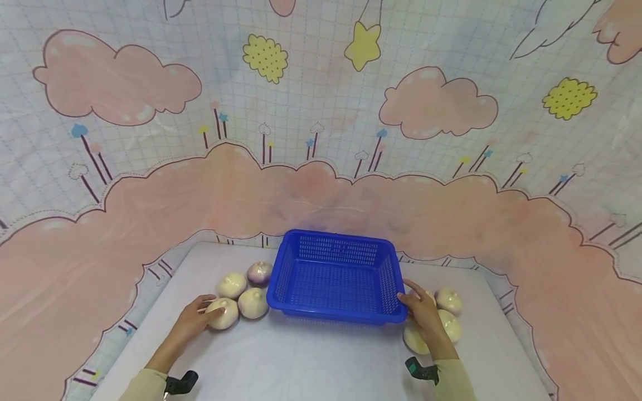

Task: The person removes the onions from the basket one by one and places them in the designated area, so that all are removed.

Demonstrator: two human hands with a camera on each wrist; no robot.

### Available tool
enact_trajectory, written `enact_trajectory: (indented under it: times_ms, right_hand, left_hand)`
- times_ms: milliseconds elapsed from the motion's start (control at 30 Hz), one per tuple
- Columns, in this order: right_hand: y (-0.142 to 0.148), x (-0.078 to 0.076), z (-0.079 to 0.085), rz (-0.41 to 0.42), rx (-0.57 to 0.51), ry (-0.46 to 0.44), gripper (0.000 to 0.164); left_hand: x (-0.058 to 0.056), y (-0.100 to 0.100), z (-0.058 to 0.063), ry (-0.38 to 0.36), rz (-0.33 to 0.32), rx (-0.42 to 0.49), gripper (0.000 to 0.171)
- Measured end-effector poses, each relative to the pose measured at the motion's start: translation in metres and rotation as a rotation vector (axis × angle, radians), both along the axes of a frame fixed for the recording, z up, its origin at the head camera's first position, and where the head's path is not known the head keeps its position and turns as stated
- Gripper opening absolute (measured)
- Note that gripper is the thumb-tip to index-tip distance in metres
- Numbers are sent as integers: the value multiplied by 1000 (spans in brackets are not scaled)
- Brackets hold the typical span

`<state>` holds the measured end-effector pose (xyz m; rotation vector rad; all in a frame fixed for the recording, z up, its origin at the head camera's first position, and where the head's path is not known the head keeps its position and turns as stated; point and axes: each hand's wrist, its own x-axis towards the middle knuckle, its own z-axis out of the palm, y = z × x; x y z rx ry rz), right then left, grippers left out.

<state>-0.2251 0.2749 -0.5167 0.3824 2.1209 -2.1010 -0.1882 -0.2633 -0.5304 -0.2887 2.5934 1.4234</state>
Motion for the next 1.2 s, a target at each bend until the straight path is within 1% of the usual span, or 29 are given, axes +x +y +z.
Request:
enact_trajectory:
  times_ms: [267, 433, 533, 800, 967, 1033, 1200]
  right_hand:
    - [2, -2, 2, 6, 32, -13, 53]
    - [3, -1, 6, 27, 97, 2, 53]
    - [4, 0, 8, 25, 128, -2, 52]
    - [7, -2, 7, 14, 137, -2, 51]
    - [7, -3, 7, 2, 138, -1, 51]
    - [7, -2, 7, 2, 185, 5, 52]
    - [8, 4, 14, -39, 436, 61, 57]
  left_hand:
    - [1, 3, 8, 26, 9, -30, 61]
    - [1, 8, 13, 34, 19, -38, 62]
    - [0, 11, 15, 38, 22, -37, 61]
    - [-4, 17, 19, 63, 17, -27, 57]
    - [-2, 18, 23, 79, 29, -40, 56]
    - [-1, 18, 26, 101, 33, -43, 56]
    - [2, 25, 37, 180, 52, -41, 54]
